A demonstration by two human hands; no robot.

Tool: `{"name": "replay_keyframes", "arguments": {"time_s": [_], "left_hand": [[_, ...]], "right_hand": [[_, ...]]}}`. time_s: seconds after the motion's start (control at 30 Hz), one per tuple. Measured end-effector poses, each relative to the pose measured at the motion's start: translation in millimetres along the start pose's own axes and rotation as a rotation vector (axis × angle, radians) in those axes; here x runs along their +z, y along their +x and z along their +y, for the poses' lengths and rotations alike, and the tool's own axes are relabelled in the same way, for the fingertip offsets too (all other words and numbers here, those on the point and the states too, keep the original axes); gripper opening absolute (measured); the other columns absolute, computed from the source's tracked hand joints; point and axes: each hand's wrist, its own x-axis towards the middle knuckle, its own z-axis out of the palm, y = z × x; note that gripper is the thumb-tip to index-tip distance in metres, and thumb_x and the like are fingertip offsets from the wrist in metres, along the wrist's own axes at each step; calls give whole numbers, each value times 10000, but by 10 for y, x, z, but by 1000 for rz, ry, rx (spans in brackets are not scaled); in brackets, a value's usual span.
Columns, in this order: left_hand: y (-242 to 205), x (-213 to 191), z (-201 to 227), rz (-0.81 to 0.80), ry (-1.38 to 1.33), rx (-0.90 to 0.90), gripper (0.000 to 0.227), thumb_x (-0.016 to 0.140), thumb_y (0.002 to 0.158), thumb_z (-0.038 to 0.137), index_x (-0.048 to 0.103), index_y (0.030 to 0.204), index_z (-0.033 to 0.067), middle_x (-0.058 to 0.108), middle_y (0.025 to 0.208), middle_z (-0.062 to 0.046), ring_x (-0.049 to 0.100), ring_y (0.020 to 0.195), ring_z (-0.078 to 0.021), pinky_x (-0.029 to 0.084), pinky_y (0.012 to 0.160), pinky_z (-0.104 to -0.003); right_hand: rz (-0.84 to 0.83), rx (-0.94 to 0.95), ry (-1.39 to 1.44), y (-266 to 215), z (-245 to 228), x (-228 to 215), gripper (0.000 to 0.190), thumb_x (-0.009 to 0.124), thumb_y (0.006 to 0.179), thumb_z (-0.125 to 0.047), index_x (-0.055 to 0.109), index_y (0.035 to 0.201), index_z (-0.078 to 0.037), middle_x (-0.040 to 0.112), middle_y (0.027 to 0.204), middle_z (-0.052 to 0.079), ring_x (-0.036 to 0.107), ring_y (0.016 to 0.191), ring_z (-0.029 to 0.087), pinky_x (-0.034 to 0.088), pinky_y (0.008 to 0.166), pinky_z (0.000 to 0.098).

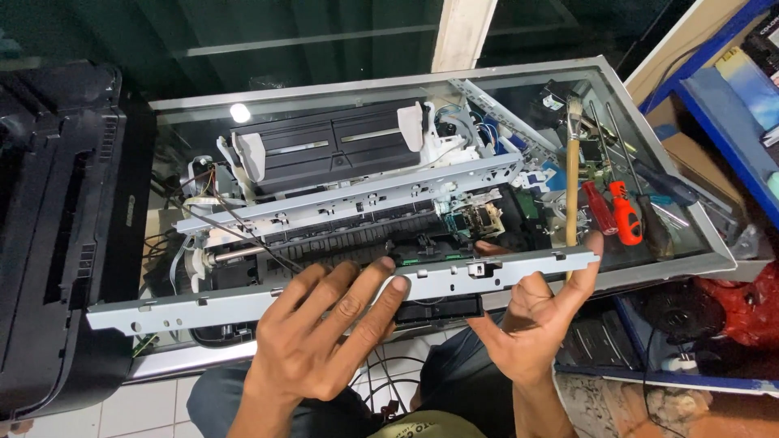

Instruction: The person is sitting on the floor and working on the internal components of a disassembled printer placed on a glass table. They use their hands to manipulate a white metal frame, a black plastic part, and various wires, attempting to align and connect them within the printer's chassis.

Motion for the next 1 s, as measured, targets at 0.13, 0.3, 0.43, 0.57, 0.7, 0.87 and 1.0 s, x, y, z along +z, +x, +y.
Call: {"name": "replay_keyframes", "arguments": {"time_s": [0.13,0.3,0.43,0.57,0.7,0.87,1.0], "left_hand": [[-23,12,5,-3,4,-3,166,608,1039,144,714,1146,74,765,1049,-108,685,798,-248,536,679,-379],[-63,59,-30,15,-42,-22,298,487,1082,246,687,1167,43,774,1051,-128,710,818,-266,545,687,-379],[-350,254,-98,52,-111,-77,388,637,1048,377,646,1270,59,770,1173,-173,770,901,-259,558,721,-360],[-259,206,-149,143,-283,-235,510,771,921,411,674,1195,-8,756,1155,-197,776,884,-283,589,714,-335],[-69,76,-144,128,-400,-365,505,817,851,326,687,1142,-65,756,1097,-212,765,961,-322,639,825,-371],[-126,125,-148,120,-432,-414,532,835,836,314,672,1182,-56,759,1131,-208,777,996,-322,661,862,-361],[-101,103,-183,77,-447,-444,539,829,831,312,676,1187,-63,754,1141,-231,770,964,-317,644,850,-349]], "right_hand": [[25,-21,-123,24,-71,56,1257,771,786,-4,-152,1626,-153,683,1161,349,654,1274,413,545,1099,552],[104,35,-122,-61,93,-52,1292,798,776,-107,-135,1669,-132,372,1012,32,342,881,144,379,855,214],[130,94,-114,-132,270,-176,1251,773,721,49,-21,1673,-118,437,1273,87,444,1072,170,395,1115,314],[-44,-104,-163,68,51,12,1088,805,796,-76,90,1614,-15,517,1421,254,567,1322,328,481,1180,442],[-168,-108,-146,89,15,89,986,833,815,-146,223,1568,37,528,1439,245,557,1378,316,528,1184,404],[-209,-179,-270,-8,97,70,912,835,820,-205,319,1507,102,422,1572,266,408,1531,374,356,1325,444],[-205,-88,-266,-12,-2,86,882,818,827,-259,355,1502,70,454,1554,236,431,1509,362,390,1286,461]]}}
